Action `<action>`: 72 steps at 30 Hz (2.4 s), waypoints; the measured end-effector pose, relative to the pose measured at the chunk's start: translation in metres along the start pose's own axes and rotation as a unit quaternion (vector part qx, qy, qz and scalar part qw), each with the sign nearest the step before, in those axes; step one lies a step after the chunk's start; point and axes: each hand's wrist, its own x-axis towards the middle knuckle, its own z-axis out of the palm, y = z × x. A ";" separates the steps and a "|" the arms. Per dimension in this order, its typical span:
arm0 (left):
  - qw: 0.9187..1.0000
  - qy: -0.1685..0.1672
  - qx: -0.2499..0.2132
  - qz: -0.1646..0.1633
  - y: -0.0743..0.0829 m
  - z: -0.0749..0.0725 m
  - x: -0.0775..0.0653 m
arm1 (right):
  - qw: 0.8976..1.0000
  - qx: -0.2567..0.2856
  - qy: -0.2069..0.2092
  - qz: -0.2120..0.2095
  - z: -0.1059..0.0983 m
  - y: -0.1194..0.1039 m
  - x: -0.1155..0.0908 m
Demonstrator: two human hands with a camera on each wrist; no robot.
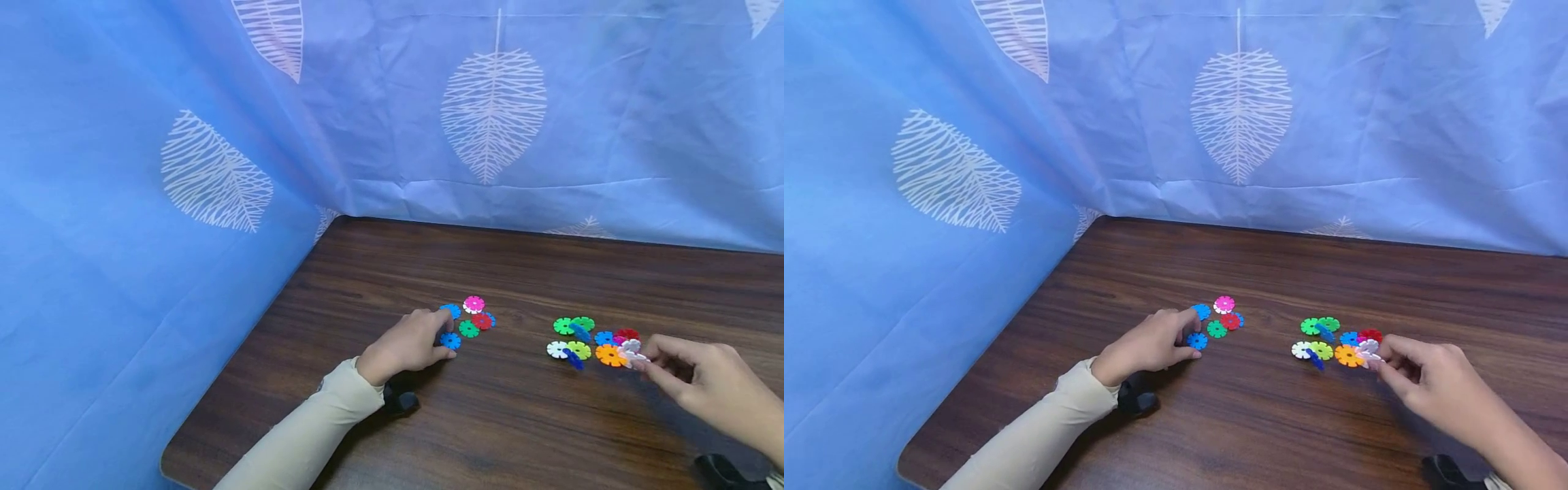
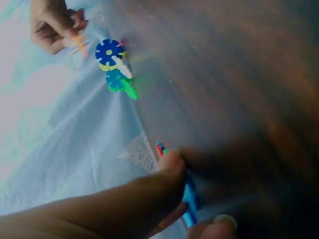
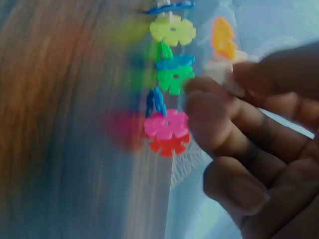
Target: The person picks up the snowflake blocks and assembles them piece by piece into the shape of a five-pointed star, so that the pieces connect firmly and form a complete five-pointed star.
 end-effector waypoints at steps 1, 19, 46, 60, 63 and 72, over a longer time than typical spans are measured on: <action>1.000 -0.001 -0.008 -0.001 0.000 0.000 0.000 | 1.000 0.000 -0.008 0.006 0.000 0.001 -0.001; 0.987 0.029 -0.156 -0.027 -0.005 0.000 -0.014 | 0.987 -0.081 -0.110 0.080 0.007 0.005 -0.004; 0.970 0.077 -0.232 0.005 -0.011 -0.004 -0.013 | 0.998 -0.049 -0.038 0.025 -0.007 -0.003 0.005; 0.961 0.124 -0.248 0.000 -0.007 -0.001 -0.015 | 0.983 0.087 -0.160 -0.022 0.039 -0.068 0.087; 0.960 0.122 -0.250 -0.002 -0.005 -0.001 -0.014 | 0.977 0.111 -0.183 -0.017 0.055 -0.075 0.101; 0.960 0.127 -0.248 -0.002 -0.009 0.001 -0.014 | 0.977 0.066 -0.203 -0.010 0.087 -0.096 0.130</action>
